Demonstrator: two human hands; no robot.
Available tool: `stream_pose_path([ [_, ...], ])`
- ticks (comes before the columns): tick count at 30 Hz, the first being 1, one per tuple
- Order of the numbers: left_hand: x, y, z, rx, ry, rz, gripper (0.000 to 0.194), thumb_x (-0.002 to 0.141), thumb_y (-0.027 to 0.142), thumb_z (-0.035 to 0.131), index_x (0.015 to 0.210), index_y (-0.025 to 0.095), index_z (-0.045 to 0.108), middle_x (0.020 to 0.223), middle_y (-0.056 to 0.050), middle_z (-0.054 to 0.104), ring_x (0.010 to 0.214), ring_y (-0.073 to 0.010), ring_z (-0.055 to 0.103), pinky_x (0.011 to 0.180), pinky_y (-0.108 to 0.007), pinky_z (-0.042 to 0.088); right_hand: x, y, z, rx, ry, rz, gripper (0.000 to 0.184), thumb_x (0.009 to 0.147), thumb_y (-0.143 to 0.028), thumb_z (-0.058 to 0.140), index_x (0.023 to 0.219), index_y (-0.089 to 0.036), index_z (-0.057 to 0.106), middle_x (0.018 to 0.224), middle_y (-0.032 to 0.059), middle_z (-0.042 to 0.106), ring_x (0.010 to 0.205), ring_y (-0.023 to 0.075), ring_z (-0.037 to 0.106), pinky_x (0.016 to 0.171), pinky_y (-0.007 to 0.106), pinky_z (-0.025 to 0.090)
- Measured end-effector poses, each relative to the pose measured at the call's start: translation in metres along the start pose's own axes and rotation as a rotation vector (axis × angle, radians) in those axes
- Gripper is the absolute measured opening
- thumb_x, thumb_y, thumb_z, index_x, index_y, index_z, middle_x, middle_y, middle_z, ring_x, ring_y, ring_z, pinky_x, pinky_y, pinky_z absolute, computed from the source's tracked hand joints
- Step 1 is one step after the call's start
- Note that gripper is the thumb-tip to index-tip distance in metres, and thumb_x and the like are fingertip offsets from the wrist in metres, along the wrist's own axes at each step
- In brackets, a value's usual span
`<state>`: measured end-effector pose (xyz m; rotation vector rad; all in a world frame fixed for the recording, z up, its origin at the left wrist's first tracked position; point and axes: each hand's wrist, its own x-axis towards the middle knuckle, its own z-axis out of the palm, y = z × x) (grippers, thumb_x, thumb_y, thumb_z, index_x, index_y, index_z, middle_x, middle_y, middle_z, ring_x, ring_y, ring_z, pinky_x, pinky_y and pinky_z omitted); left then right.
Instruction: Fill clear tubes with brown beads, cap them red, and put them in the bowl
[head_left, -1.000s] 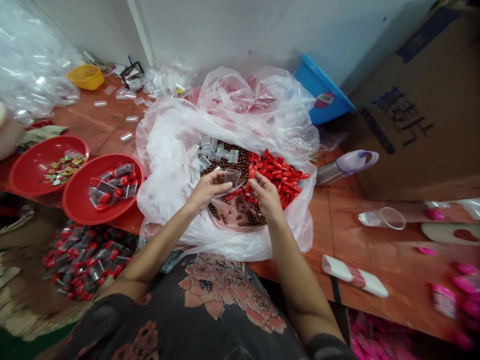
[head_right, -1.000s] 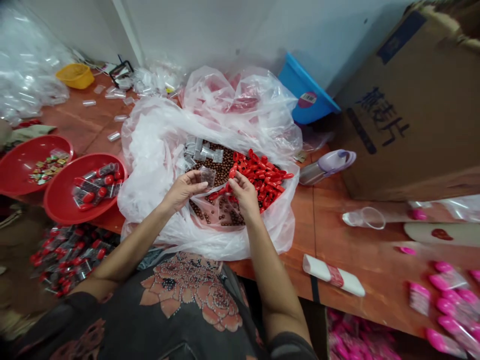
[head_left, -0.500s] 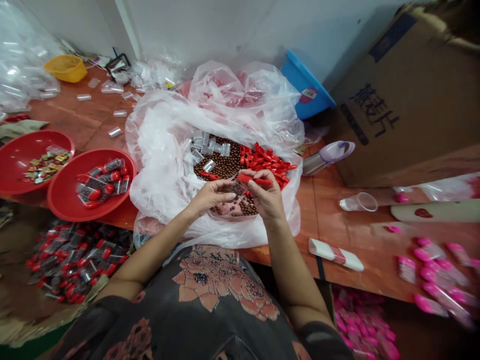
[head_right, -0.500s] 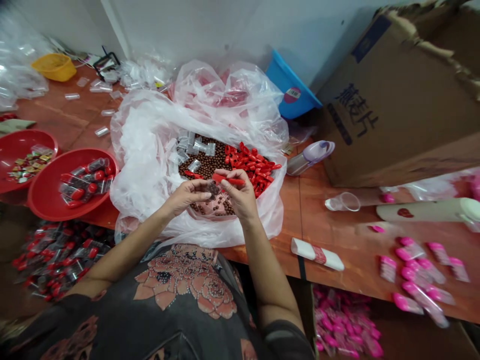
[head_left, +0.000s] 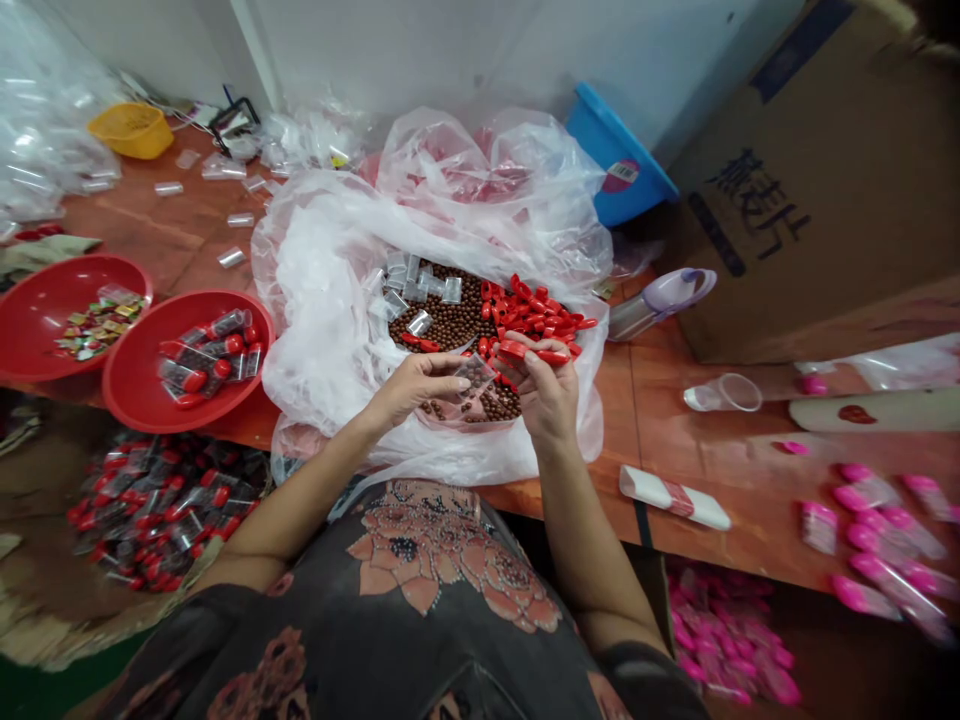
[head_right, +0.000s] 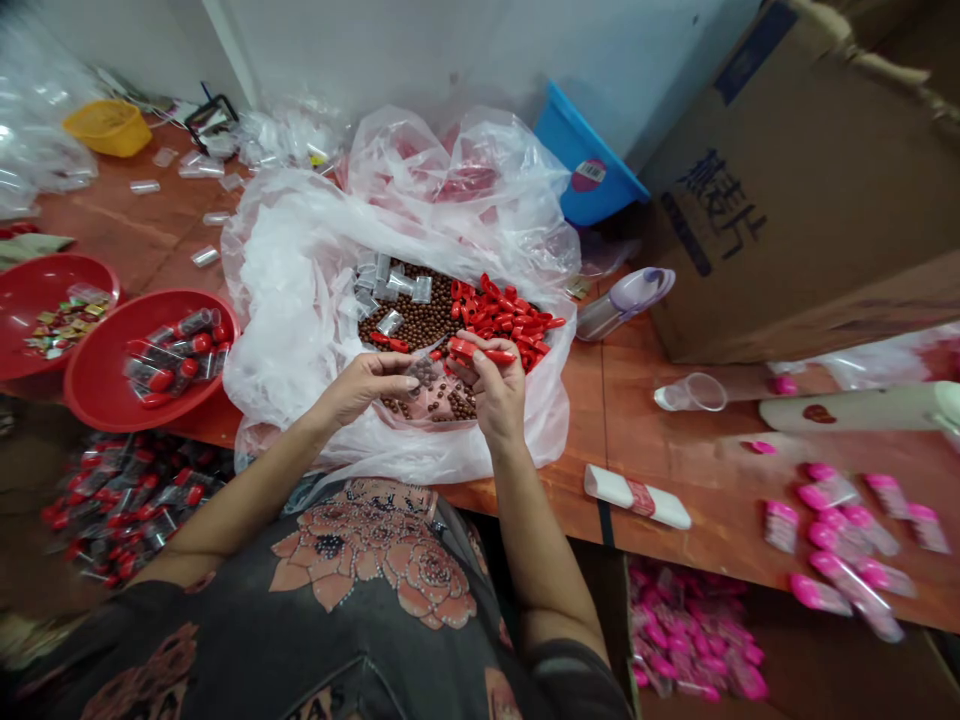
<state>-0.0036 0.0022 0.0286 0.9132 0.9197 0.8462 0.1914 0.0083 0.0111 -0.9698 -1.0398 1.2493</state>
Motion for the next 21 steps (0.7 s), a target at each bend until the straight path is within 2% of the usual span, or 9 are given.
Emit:
stream_pose_path([
  [3,-0.003,0.001,-0.002,-0.02,-0.004,-0.001,0.043,0.069,0.023,0.077,0.111,0.018,0.075,0.105,-0.009,0.075,0.08,-0.0152,0.067,0.075,-0.03,0.057,-0.001,0.0,0.0,0.05,0.042,-0.025,0.023,0.084,-0.037,0.064,0.092,-0.029,0.044,0.13,0.0012,0.064,0.109,0.0182,0.068,0.1,0.046,0.055],
  [11,-0.004,0.003,0.0,-0.13,-0.046,-0.07,0.041,0.069,0.02,0.069,0.109,0.016,0.076,0.104,-0.011,0.075,0.078,-0.0148,0.068,0.076,-0.031,0.057,-0.006,0.001,0.011,0.096,-0.042,0.004,0.023,0.083,-0.033,0.068,0.089,-0.029,0.046,0.119,-0.0003,0.071,0.109,0.0182,0.069,0.101,0.046,0.053],
  [17,-0.006,0.003,0.001,-0.098,-0.054,-0.03,0.046,0.066,0.016,0.073,0.111,0.018,0.076,0.104,-0.007,0.075,0.082,-0.0148,0.068,0.08,-0.03,0.055,-0.008,0.003,0.014,0.14,-0.023,0.009,0.019,0.085,-0.029,0.067,0.1,-0.031,0.054,0.117,-0.0025,0.073,0.107,0.016,0.07,0.101,0.042,0.054],
  [21,-0.007,0.002,0.003,-0.033,-0.042,0.013,0.049,0.065,0.017,0.078,0.114,0.019,0.074,0.105,-0.007,0.074,0.085,-0.0149,0.067,0.078,-0.027,0.053,-0.01,0.004,0.015,0.15,-0.023,0.008,0.019,0.082,-0.03,0.071,0.097,-0.03,0.06,0.116,-0.0007,0.074,0.108,0.0181,0.07,0.104,0.044,0.052],
])
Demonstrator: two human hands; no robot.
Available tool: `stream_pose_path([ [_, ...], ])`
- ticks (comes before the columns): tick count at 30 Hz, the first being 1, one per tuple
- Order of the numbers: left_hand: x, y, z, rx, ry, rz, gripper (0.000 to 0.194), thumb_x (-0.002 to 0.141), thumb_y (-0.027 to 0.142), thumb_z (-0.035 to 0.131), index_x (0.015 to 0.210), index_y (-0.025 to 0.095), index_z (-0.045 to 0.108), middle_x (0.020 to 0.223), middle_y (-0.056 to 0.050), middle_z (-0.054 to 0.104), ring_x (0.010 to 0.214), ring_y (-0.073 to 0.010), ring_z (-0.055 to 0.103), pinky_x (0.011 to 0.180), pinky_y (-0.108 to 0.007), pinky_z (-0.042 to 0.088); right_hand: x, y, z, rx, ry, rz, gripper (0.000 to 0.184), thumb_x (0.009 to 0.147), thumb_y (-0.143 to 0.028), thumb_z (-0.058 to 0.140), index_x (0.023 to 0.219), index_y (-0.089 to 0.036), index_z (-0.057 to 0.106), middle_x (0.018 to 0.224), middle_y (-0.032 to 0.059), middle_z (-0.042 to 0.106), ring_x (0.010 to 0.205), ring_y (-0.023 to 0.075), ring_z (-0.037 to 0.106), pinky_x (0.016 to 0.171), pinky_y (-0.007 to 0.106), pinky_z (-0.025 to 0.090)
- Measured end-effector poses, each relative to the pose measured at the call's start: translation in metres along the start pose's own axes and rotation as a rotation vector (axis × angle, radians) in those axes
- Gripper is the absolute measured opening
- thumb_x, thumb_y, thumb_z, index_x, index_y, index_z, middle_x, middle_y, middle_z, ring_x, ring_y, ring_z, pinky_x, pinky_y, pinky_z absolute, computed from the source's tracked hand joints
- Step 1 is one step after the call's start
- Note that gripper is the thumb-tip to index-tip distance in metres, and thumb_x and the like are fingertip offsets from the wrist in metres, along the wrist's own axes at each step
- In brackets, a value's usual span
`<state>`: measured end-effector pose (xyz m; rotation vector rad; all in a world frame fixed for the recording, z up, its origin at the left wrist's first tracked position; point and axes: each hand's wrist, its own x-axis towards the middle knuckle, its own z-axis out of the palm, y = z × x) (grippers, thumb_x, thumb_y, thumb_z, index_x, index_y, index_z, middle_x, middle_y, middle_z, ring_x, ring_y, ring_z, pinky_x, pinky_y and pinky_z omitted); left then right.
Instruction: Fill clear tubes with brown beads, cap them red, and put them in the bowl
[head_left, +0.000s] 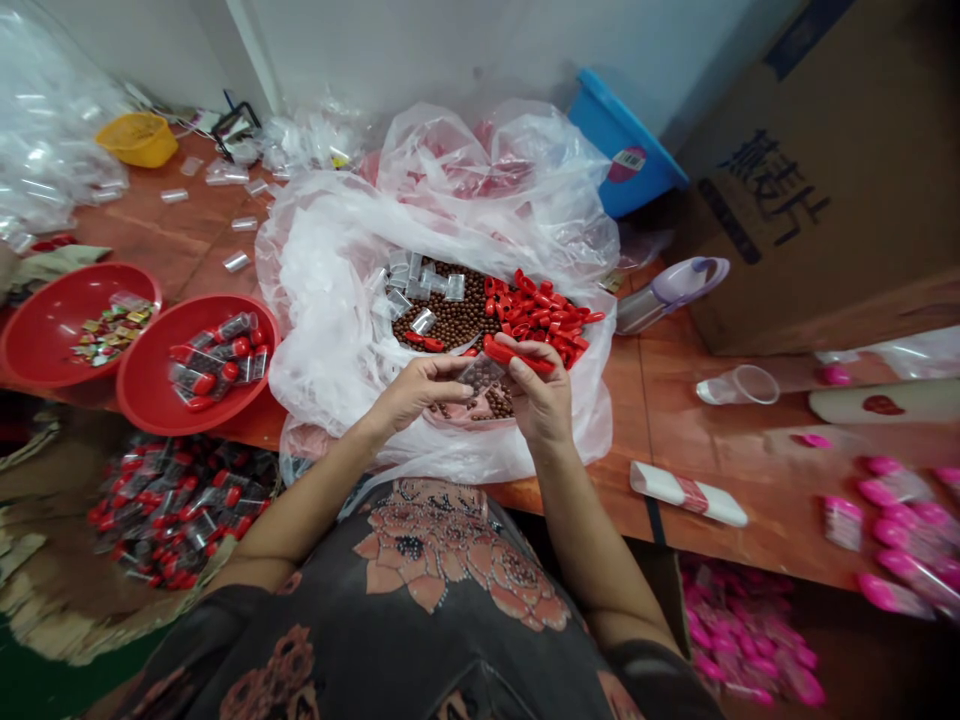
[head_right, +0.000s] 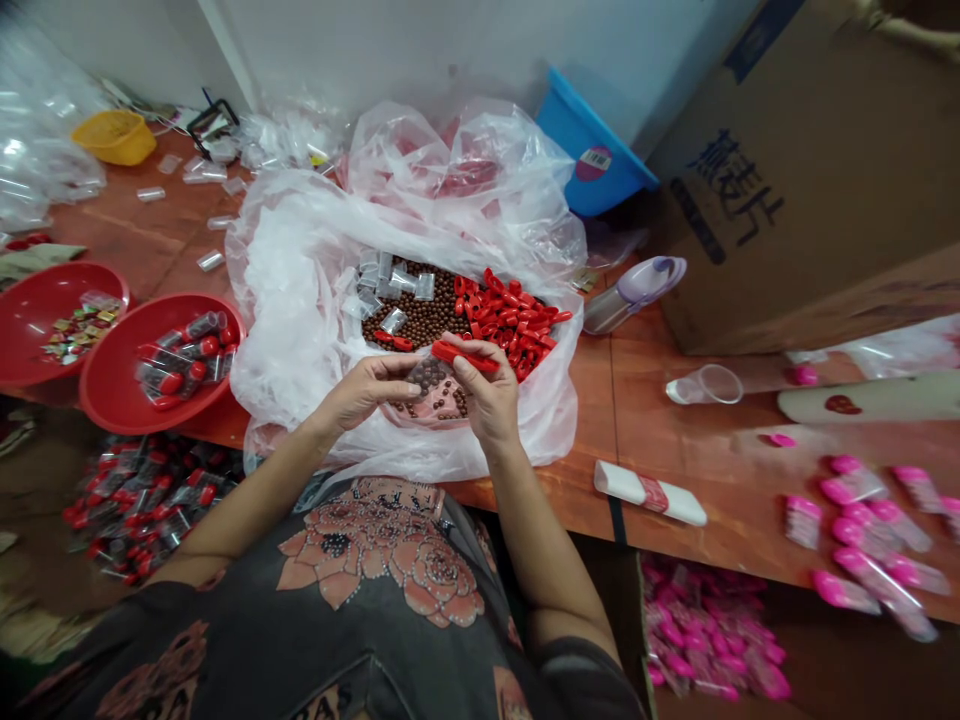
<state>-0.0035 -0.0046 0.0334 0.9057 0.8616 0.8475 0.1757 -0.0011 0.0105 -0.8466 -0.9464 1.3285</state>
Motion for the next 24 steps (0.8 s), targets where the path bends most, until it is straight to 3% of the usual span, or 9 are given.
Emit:
stream_pose_path([
  [5,0.001,-0.005,-0.001,0.002,-0.011,-0.002,0.052,0.067,0.022,0.081,0.119,0.019,0.072,0.102,-0.007,0.074,0.077,-0.0121,0.066,0.07,-0.025,0.053,-0.003,0.005,-0.003,0.02,-0.04,-0.05,0.018,0.077,-0.027,0.079,0.087,-0.026,0.065,0.115,0.002,0.075,0.114,0.022,0.069,0.111,0.048,0.045],
  [10,0.001,-0.01,-0.003,0.016,-0.021,-0.016,0.052,0.067,0.024,0.082,0.119,0.02,0.072,0.1,-0.008,0.074,0.072,-0.0121,0.066,0.063,-0.024,0.053,-0.006,0.004,-0.005,0.052,-0.016,-0.03,0.018,0.078,-0.03,0.078,0.087,-0.027,0.063,0.111,0.0018,0.077,0.111,0.0228,0.07,0.108,0.051,0.048],
  [17,-0.001,-0.01,0.001,0.026,0.031,0.038,0.05,0.068,0.024,0.082,0.117,0.019,0.073,0.097,-0.008,0.075,0.076,-0.0139,0.068,0.068,-0.026,0.056,-0.006,0.006,-0.011,-0.024,-0.057,-0.098,0.016,0.078,-0.03,0.078,0.086,-0.025,0.064,0.111,0.0031,0.076,0.113,0.0244,0.069,0.109,0.055,0.046],
  [20,0.0,-0.01,0.002,0.019,0.062,0.042,0.048,0.067,0.023,0.083,0.115,0.018,0.074,0.092,-0.007,0.075,0.075,-0.0142,0.068,0.067,-0.026,0.056,-0.007,0.006,-0.014,-0.079,-0.103,-0.114,0.026,0.073,-0.028,0.083,0.09,-0.026,0.064,0.119,0.0036,0.074,0.115,0.0243,0.068,0.109,0.054,0.047],
  [24,0.002,-0.013,0.006,0.019,0.116,0.071,0.047,0.064,0.023,0.085,0.11,0.019,0.076,0.097,-0.007,0.076,0.076,-0.0146,0.069,0.07,-0.028,0.058,-0.007,0.006,-0.007,-0.062,-0.038,-0.116,0.023,0.075,-0.029,0.082,0.087,-0.025,0.062,0.114,0.0042,0.075,0.11,0.0231,0.07,0.105,0.052,0.051],
])
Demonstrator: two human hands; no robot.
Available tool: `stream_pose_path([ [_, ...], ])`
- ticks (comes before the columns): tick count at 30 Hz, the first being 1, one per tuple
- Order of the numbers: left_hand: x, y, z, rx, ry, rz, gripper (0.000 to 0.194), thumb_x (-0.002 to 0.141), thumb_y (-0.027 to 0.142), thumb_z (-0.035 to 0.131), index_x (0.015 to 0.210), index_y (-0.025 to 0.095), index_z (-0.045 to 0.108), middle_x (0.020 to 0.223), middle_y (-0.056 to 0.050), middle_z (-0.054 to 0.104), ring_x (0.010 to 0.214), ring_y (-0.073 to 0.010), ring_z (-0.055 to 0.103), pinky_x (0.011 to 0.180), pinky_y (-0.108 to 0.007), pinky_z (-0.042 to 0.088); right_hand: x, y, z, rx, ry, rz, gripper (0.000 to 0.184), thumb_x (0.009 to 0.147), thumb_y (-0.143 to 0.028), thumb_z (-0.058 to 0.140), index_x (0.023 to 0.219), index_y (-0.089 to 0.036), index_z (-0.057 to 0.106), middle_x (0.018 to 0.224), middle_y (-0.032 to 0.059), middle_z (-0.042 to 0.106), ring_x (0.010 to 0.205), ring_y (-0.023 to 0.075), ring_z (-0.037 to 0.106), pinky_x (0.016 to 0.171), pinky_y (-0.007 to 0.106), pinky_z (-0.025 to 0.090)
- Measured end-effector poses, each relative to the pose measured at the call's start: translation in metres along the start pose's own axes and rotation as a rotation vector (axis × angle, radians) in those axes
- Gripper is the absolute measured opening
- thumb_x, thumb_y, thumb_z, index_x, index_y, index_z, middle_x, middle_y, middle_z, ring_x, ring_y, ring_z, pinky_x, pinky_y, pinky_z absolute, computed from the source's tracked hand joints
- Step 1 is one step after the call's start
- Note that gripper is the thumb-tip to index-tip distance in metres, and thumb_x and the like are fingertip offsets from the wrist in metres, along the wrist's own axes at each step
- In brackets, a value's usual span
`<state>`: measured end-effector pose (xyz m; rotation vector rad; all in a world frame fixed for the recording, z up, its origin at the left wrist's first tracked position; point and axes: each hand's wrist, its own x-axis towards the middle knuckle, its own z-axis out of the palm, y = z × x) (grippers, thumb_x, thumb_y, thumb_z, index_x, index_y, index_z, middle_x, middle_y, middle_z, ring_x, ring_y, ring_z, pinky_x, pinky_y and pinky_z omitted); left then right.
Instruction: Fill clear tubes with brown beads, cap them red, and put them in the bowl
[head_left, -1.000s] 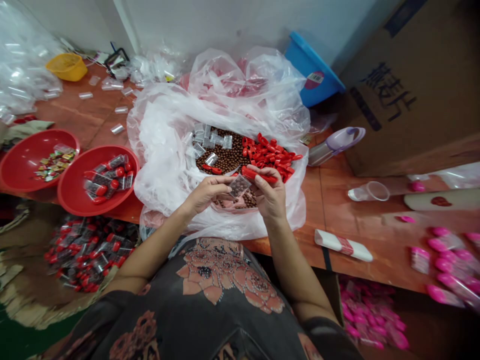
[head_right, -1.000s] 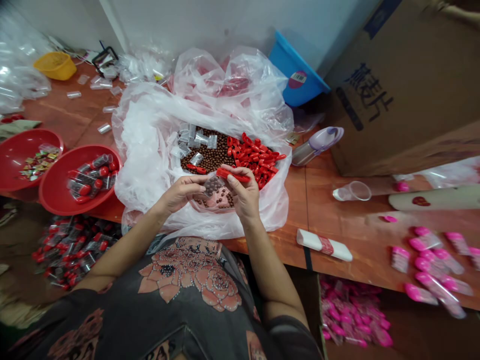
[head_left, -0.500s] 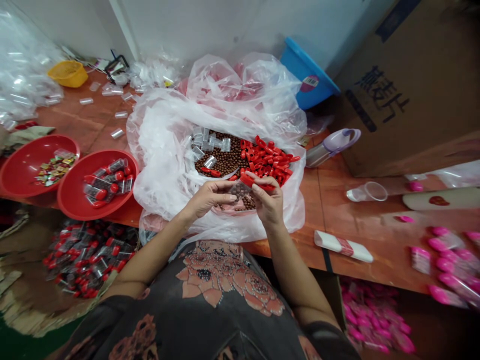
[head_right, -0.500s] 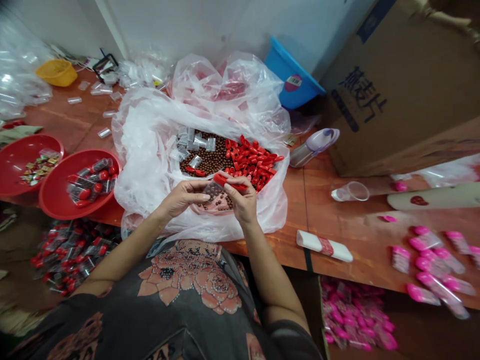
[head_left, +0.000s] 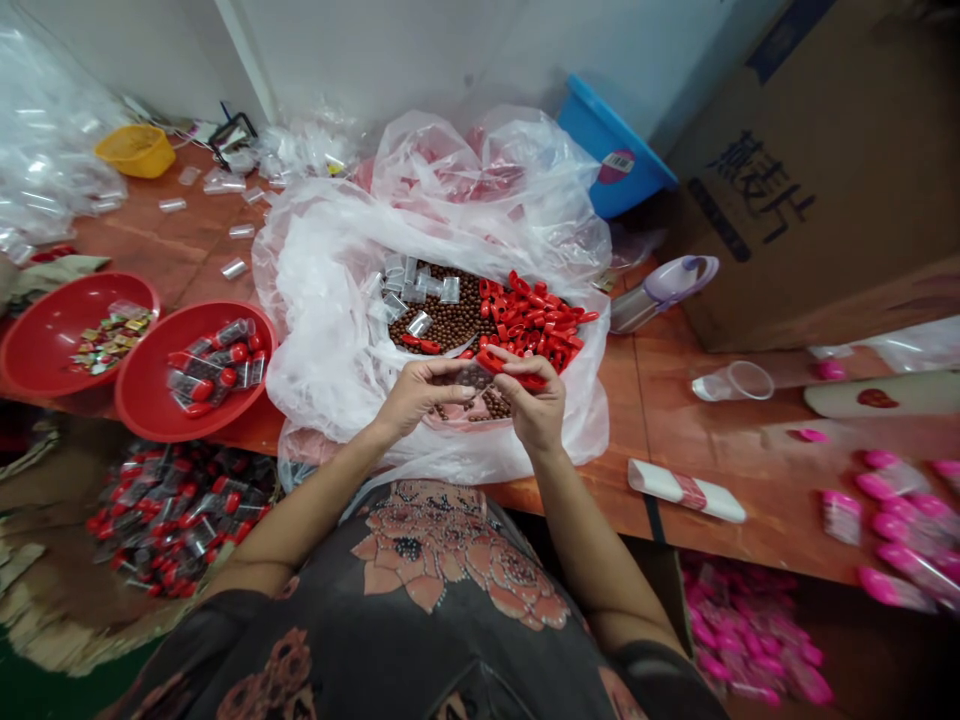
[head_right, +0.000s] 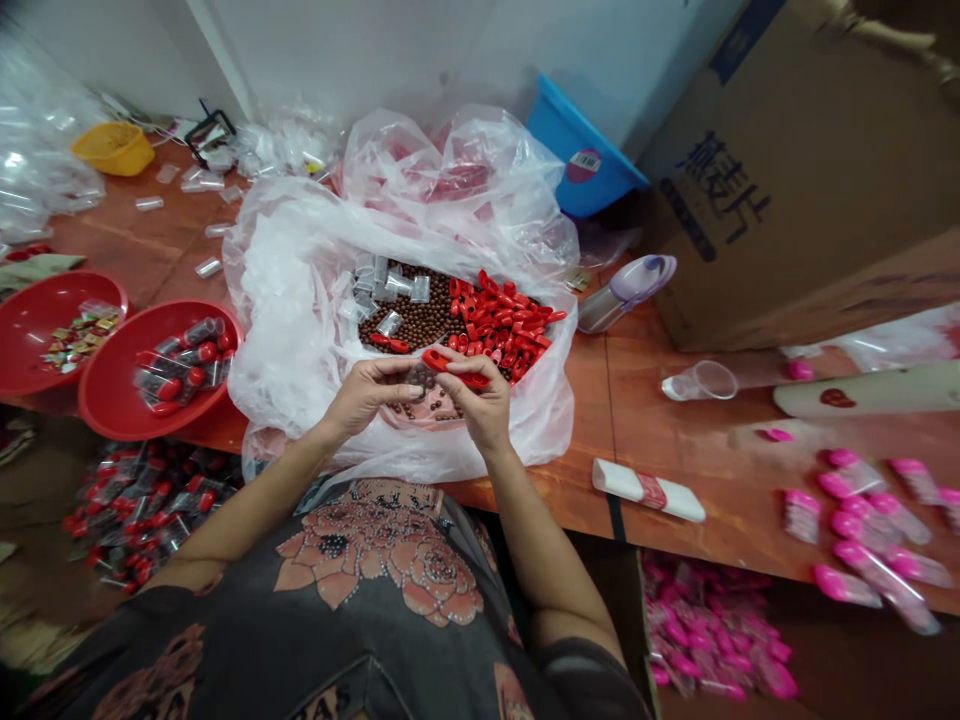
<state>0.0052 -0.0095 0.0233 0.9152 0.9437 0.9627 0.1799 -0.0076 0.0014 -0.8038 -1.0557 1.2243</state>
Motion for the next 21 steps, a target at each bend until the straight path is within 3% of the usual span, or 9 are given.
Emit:
stream_pose_path([
  [7,-0.003,-0.009,0.004,0.094,0.077,0.113,0.046,0.064,0.026,0.085,0.109,0.02,0.076,0.1,-0.006,0.075,0.08,-0.0142,0.068,0.072,-0.028,0.058,0.0,-0.003,0.008,0.119,0.091,0.063,0.018,0.077,-0.029,0.079,0.078,-0.024,0.062,0.098,0.0009,0.079,0.093,0.0208,0.076,0.096,0.047,0.058],
  [10,-0.003,-0.009,0.006,0.094,0.089,0.146,0.042,0.063,0.024,0.087,0.104,0.02,0.077,0.1,-0.005,0.075,0.087,-0.0145,0.069,0.077,-0.027,0.057,-0.001,-0.001,0.005,0.095,0.098,0.043,0.017,0.078,-0.03,0.079,0.078,-0.024,0.063,0.096,0.0005,0.079,0.094,0.0215,0.075,0.097,0.048,0.057],
  [14,-0.002,-0.008,0.014,-0.09,0.025,0.054,0.047,0.063,0.024,0.086,0.107,0.016,0.071,0.097,-0.005,0.075,0.078,-0.0139,0.07,0.07,-0.027,0.058,-0.004,0.006,-0.001,-0.036,0.065,-0.07,0.014,0.08,-0.031,0.077,0.088,-0.026,0.066,0.098,0.0005,0.078,0.105,0.0226,0.072,0.102,0.049,0.053],
  [17,-0.001,-0.01,0.02,-0.226,-0.034,0.016,0.05,0.067,0.029,0.085,0.109,0.016,0.06,0.088,-0.002,0.073,0.067,-0.0123,0.068,0.06,-0.024,0.057,-0.007,0.009,-0.005,-0.169,-0.033,-0.134,0.022,0.082,-0.036,0.074,0.103,-0.029,0.067,0.11,0.003,0.074,0.112,0.0229,0.068,0.102,0.048,0.053],
  [21,0.002,-0.016,0.019,-0.28,-0.087,0.039,0.052,0.077,0.039,0.078,0.115,0.02,0.047,0.08,0.001,0.069,0.06,-0.0126,0.067,0.052,-0.022,0.054,-0.01,0.009,-0.01,-0.403,-0.13,-0.256,0.033,0.093,-0.052,0.056,0.115,-0.03,0.066,0.122,0.0068,0.064,0.121,0.0235,0.058,0.108,0.049,0.045],
])
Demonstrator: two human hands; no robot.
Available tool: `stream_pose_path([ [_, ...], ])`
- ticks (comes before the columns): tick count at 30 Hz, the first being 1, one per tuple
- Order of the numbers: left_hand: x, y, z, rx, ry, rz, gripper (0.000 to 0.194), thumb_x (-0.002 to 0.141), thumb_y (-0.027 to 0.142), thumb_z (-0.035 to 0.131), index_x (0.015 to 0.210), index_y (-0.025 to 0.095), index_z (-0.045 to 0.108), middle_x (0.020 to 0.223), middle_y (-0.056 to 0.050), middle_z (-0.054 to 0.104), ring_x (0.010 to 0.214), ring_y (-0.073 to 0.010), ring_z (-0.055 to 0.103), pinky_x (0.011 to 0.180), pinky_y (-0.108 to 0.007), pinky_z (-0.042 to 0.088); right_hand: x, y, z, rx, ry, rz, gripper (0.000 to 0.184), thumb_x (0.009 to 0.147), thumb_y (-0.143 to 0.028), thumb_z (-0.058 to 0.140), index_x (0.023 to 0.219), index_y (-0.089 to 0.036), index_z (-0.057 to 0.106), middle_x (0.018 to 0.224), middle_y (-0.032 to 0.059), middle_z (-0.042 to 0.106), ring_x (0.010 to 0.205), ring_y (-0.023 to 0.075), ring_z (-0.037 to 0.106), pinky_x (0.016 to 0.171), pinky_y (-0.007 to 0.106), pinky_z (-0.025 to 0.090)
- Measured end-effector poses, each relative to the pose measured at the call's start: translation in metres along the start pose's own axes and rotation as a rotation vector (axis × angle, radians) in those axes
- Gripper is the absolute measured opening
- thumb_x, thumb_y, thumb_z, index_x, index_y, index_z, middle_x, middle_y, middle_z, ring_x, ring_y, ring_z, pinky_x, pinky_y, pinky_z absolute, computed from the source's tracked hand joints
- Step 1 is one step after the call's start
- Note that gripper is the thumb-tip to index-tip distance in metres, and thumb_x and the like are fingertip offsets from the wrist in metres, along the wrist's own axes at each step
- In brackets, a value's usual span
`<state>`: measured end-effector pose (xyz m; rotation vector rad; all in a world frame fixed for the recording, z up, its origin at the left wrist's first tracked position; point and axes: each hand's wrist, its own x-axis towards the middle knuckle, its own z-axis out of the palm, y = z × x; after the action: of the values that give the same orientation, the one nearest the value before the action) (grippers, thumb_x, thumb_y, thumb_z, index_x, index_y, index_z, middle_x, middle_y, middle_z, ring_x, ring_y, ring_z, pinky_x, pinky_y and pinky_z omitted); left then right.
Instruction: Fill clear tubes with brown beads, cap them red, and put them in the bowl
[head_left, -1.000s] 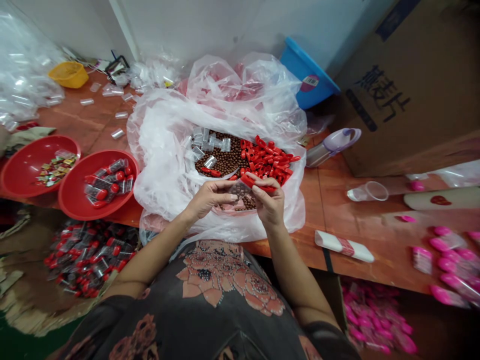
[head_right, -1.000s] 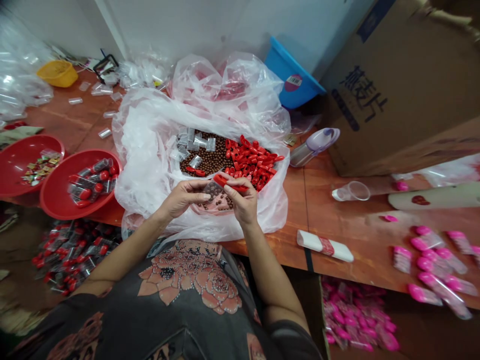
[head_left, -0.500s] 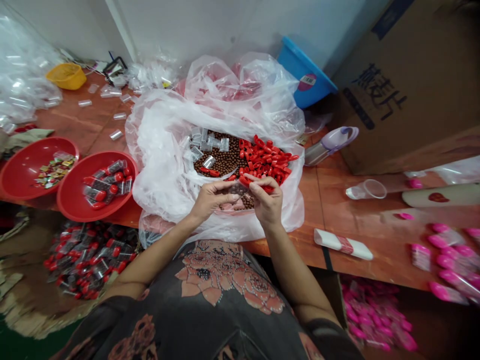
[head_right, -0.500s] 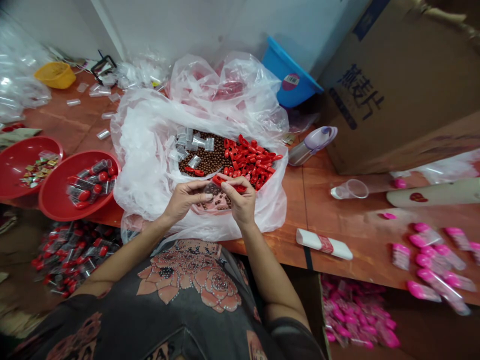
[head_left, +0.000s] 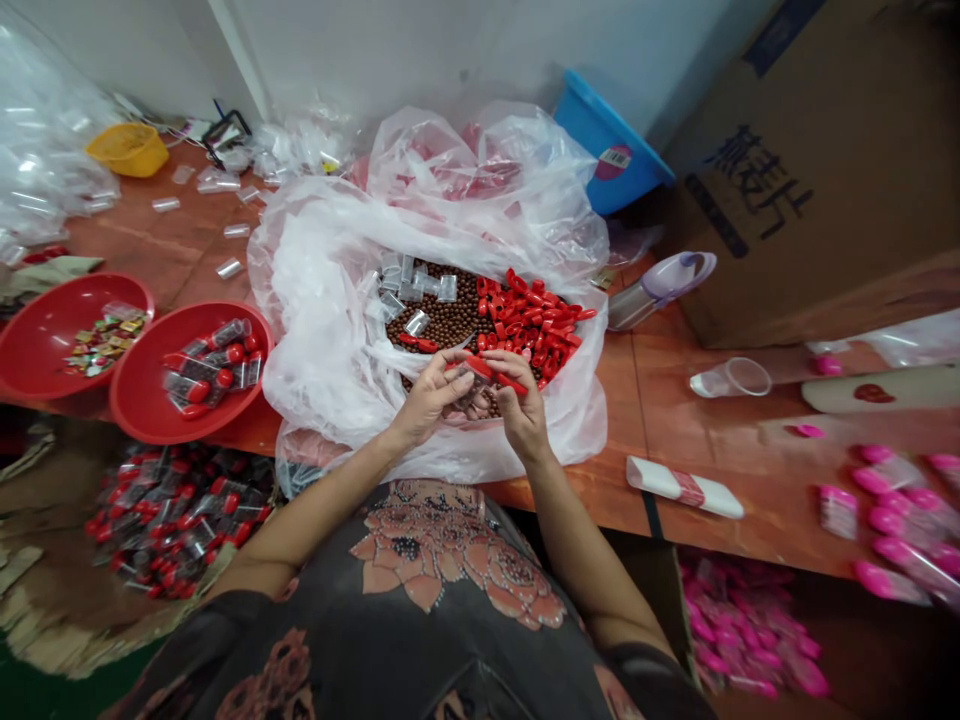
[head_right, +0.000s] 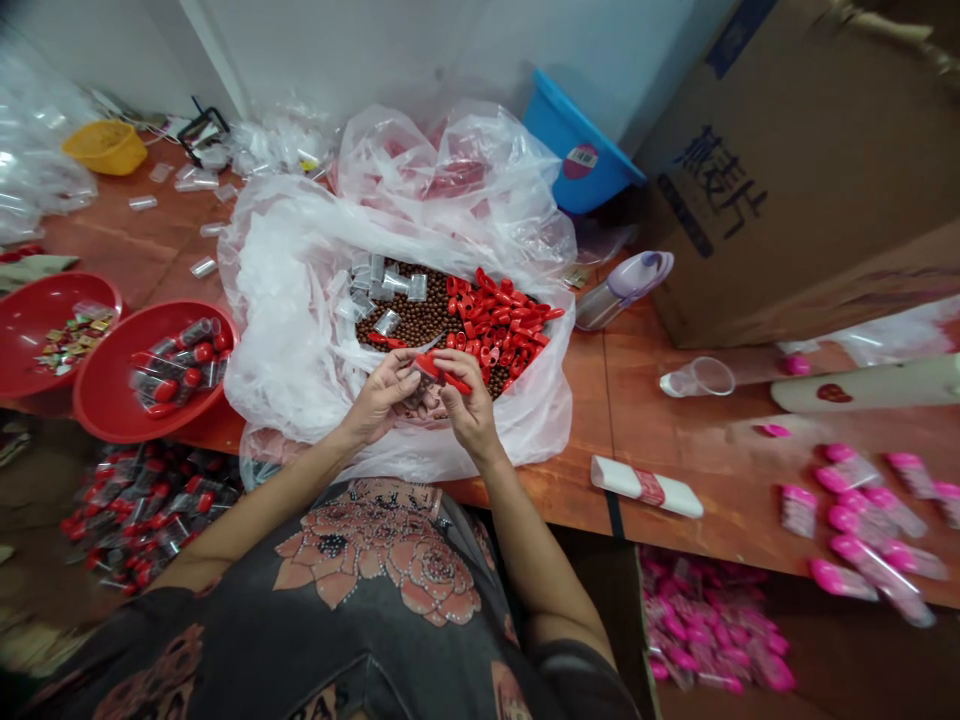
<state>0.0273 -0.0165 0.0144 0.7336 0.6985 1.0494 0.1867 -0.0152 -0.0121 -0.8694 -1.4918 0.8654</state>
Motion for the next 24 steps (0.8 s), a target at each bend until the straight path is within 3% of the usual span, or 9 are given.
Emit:
stream_pose_path([
  [4,0.001,-0.002,-0.007,0.078,-0.029,0.05,0.048,0.086,0.043,0.068,0.122,0.023,0.044,0.074,0.003,0.064,0.053,-0.0106,0.063,0.047,-0.019,0.049,0.002,-0.001,-0.013,-0.082,-0.11,0.033,0.05,0.095,-0.063,0.039,0.117,-0.029,0.068,0.117,0.0074,0.055,0.118,0.0239,0.055,0.107,0.047,0.045],
  [9,-0.001,-0.004,-0.013,0.181,-0.04,0.049,0.046,0.087,0.043,0.066,0.124,0.022,0.049,0.071,0.003,0.062,0.051,-0.0092,0.06,0.043,-0.016,0.044,0.01,0.002,-0.025,0.051,-0.229,0.207,0.043,0.094,-0.06,0.047,0.106,-0.027,0.072,0.101,0.0056,0.062,0.1,0.0225,0.062,0.094,0.042,0.052],
  [12,-0.004,-0.006,-0.013,0.175,-0.023,0.048,0.047,0.086,0.043,0.067,0.123,0.022,0.049,0.072,0.003,0.061,0.052,-0.0091,0.059,0.043,-0.017,0.045,0.013,0.0,-0.023,0.132,-0.18,0.305,0.033,0.093,-0.053,0.053,0.104,-0.027,0.07,0.089,0.002,0.065,0.083,0.018,0.064,0.08,0.035,0.056],
  [17,-0.006,-0.001,-0.01,0.212,0.001,0.077,0.046,0.087,0.045,0.064,0.123,0.022,0.048,0.071,0.005,0.057,0.051,-0.0075,0.056,0.044,-0.017,0.046,0.02,-0.014,-0.02,0.03,-0.162,0.238,0.017,0.085,-0.04,0.069,0.094,-0.026,0.072,0.091,0.0014,0.067,0.083,0.0163,0.063,0.079,0.032,0.054],
  [20,-0.006,0.004,-0.009,0.257,-0.064,0.061,0.046,0.086,0.045,0.066,0.122,0.021,0.049,0.073,0.004,0.058,0.053,-0.0082,0.058,0.046,-0.018,0.048,0.024,-0.013,-0.022,0.228,-0.128,0.351,0.028,0.078,-0.035,0.076,0.104,-0.028,0.067,0.083,-0.0032,0.07,0.07,0.0125,0.063,0.067,0.026,0.054],
  [24,-0.006,0.01,-0.01,0.296,-0.088,0.072,0.045,0.087,0.045,0.065,0.121,0.02,0.048,0.073,0.004,0.057,0.054,-0.0085,0.059,0.048,-0.018,0.049,0.023,-0.007,-0.016,0.371,-0.025,0.468,0.034,0.069,-0.03,0.082,0.099,-0.027,0.066,0.074,-0.0053,0.071,0.062,0.0114,0.062,0.062,0.025,0.053],
])
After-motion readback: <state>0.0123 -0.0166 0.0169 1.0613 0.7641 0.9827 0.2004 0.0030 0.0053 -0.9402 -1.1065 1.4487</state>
